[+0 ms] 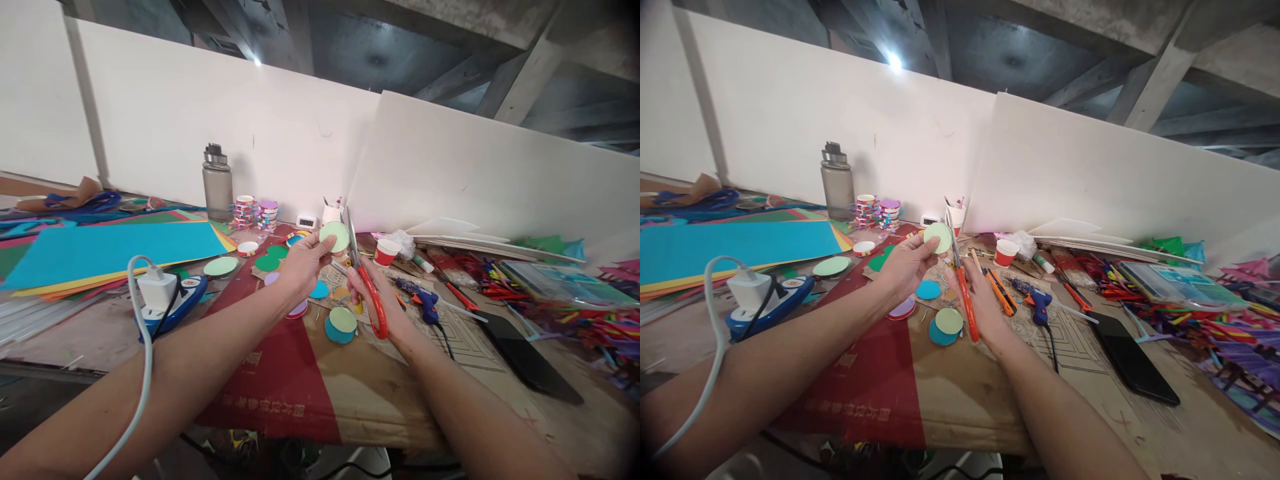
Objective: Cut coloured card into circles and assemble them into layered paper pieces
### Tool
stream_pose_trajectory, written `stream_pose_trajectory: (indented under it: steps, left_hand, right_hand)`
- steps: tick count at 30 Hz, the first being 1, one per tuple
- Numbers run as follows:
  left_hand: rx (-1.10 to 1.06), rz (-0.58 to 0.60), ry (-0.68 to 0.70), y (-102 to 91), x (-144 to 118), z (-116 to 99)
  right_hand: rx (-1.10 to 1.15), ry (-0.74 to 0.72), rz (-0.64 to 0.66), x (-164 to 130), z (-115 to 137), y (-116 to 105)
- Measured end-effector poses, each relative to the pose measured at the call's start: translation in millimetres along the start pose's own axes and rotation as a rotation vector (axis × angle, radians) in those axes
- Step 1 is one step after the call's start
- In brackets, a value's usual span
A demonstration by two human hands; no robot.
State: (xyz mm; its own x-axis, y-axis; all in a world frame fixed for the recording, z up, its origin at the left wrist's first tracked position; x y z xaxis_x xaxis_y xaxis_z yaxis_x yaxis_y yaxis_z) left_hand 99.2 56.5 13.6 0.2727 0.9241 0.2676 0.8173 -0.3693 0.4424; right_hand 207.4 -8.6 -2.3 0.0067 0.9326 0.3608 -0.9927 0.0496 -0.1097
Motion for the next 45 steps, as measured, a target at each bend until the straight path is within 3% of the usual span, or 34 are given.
stream_pose_trajectory:
  steps: [29, 40, 45]
  left_hand:
    - [0.004, -0.042, -0.006, -2.5, -0.1, 1.2]
    - [0.322, -0.054, 0.21, -4.3, -5.2, -31.0]
    - [0.196, -0.043, 0.1, -6.3, 0.2, -14.5]
  right_hand:
    - [0.037, 0.065, 0.013, -3.8, 0.5, 4.3]
    - [0.056, 0.029, 0.034, -4.2, -1.5, 4.8]
    - [0.068, 0.007, 0.074, -5.7, -1.1, 6.8]
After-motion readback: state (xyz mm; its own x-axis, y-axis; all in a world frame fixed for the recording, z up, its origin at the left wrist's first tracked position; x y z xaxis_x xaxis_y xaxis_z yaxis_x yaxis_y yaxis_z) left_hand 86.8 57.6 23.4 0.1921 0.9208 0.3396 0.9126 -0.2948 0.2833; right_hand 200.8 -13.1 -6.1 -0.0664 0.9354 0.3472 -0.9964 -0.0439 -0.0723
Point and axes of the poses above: each hand's wrist, its own x-axis towards the middle knuckle, its own y-axis out of the palm, z = x × y, the point moved 10 cm from there along x, towards the middle knuckle, and after that the axes turned 9 degrees about x, right-handed, at the moved point
